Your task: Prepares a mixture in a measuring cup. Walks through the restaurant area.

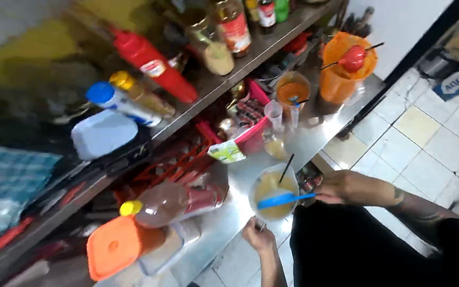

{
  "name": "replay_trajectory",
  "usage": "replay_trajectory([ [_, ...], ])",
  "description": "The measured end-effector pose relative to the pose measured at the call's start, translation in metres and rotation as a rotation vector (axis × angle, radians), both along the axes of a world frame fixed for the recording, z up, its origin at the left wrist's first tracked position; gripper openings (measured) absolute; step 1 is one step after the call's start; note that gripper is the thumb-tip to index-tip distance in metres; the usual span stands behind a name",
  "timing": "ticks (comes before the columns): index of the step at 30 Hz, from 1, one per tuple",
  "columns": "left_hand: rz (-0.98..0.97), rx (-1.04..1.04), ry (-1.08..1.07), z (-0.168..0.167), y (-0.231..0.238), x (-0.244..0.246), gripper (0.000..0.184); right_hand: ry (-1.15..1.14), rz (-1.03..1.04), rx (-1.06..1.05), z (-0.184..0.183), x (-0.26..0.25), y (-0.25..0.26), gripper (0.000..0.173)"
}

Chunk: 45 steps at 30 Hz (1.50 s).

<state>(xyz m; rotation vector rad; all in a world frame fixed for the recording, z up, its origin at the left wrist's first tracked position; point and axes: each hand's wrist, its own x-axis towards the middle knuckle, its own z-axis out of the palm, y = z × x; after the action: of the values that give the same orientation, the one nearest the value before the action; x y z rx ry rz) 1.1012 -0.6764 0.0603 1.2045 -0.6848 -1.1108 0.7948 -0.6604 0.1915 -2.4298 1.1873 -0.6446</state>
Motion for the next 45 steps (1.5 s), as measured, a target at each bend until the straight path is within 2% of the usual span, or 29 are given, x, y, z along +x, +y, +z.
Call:
replay_trajectory([
  [5, -0.088, -0.02, -0.003, 0.005, 0.003, -0.04, 0.032, 0.013, -0.037, -0.084, -0.004, -0.034, 0.02, 0.025],
  [7, -0.13, -0.015, -0.025, 0.005, 0.006, -0.063, 0.032, -0.07, -0.071, -0.091, -0.014, -0.057, 0.028, 0.025],
  [12, -0.23, -0.023, -0.032, -0.011, 0.008, -0.139, 0.032, -0.312, -0.141, 0.046, -0.037, -0.129, 0.044, 0.027],
  [18, -0.34, 0.004, 0.035, -0.027, 0.003, -0.253, 0.029, -0.594, -0.345, 0.279, -0.075, -0.255, 0.066, 0.058],
  [23, -0.419, 0.054, 0.108, -0.027, -0.011, -0.36, 0.027, -1.014, -0.724, 0.317, -0.12, -0.333, 0.081, 0.055],
  [24, -0.417, 0.081, 0.105, -0.027, -0.015, -0.381, 0.025, -1.045, -0.788, 0.342, -0.129, -0.344, 0.081, 0.058],
  [26, -0.425, 0.14, 0.113, -0.028, -0.027, -0.421, 0.02, -1.065, -0.823, 0.457, -0.141, -0.364, 0.078, 0.075],
  [28, -0.452, 0.164, 0.111, -0.029, -0.038, -0.46, 0.025, -1.085, -0.8, 0.546, -0.149, -0.381, 0.07, 0.087],
  [35, -0.463, 0.083, 0.042, -0.057, -0.077, -0.565, 0.034, -1.161, -0.857, 0.599, -0.149, -0.456, -0.008, 0.096],
  [39, -0.466, -0.006, 0.004, -0.073, -0.106, -0.597, 0.04, -1.171, -0.763, 0.652, -0.161, -0.498, -0.046, 0.098],
  [45, -0.38, -0.034, -0.007, -0.09, -0.138, -0.631, 0.043, -1.172, -0.68, 0.716, -0.163, -0.527, -0.098, 0.096],
])
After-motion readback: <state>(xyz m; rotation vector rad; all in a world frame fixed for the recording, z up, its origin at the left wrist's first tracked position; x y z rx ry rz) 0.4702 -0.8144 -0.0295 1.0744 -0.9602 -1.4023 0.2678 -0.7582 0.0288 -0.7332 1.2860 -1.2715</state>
